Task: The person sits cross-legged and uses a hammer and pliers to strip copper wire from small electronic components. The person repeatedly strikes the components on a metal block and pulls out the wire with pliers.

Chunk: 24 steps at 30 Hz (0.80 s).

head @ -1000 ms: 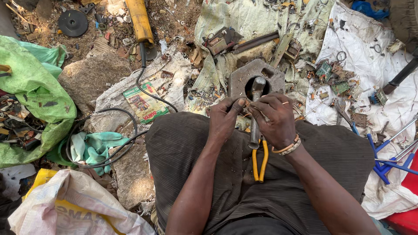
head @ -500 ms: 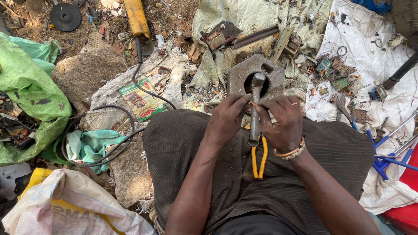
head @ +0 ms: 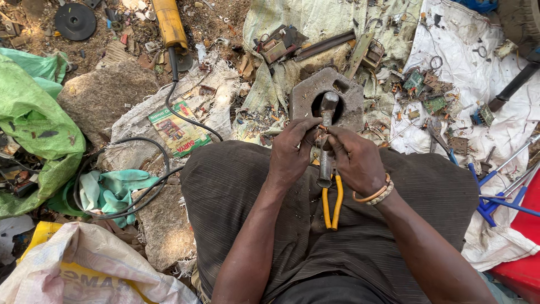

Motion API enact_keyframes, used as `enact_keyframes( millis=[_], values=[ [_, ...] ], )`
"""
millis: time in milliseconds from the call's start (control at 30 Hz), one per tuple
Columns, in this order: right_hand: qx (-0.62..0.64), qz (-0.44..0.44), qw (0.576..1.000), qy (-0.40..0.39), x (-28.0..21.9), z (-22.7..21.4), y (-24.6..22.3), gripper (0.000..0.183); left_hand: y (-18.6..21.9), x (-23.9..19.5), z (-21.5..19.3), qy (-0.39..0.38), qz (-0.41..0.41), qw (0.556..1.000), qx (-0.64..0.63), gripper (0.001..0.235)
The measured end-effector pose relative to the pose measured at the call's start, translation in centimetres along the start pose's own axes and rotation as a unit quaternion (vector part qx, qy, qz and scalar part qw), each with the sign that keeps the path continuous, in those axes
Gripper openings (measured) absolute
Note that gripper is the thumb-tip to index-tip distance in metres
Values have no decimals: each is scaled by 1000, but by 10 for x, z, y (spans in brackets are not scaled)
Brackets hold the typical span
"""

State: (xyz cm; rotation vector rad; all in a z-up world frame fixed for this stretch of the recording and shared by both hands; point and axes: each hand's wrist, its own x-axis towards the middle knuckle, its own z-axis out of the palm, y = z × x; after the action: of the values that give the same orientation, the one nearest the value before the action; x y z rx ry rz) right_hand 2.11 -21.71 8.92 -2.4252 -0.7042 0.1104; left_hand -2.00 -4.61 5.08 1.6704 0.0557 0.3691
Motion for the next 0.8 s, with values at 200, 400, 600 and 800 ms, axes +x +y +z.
enact_keyframes(
  millis=[200, 400, 600, 800],
  values=[
    [-13, 23, 999, 26, 2, 16, 13, 23, -10, -7, 6, 33, -26, 999, -15, 18],
    [-112, -158, 974, 119, -12, 14, 33, 25, -34, 4, -10, 135, -160, 974, -91, 19],
    [-105, -98, 985, 94, -36, -22, 86, 26, -48, 5, -15, 131, -173, 963, -161, 16],
    [-148, 4, 955, 257, -73, -81, 141, 27, -48, 18, -58, 284, -164, 913, -241, 13]
  ],
)
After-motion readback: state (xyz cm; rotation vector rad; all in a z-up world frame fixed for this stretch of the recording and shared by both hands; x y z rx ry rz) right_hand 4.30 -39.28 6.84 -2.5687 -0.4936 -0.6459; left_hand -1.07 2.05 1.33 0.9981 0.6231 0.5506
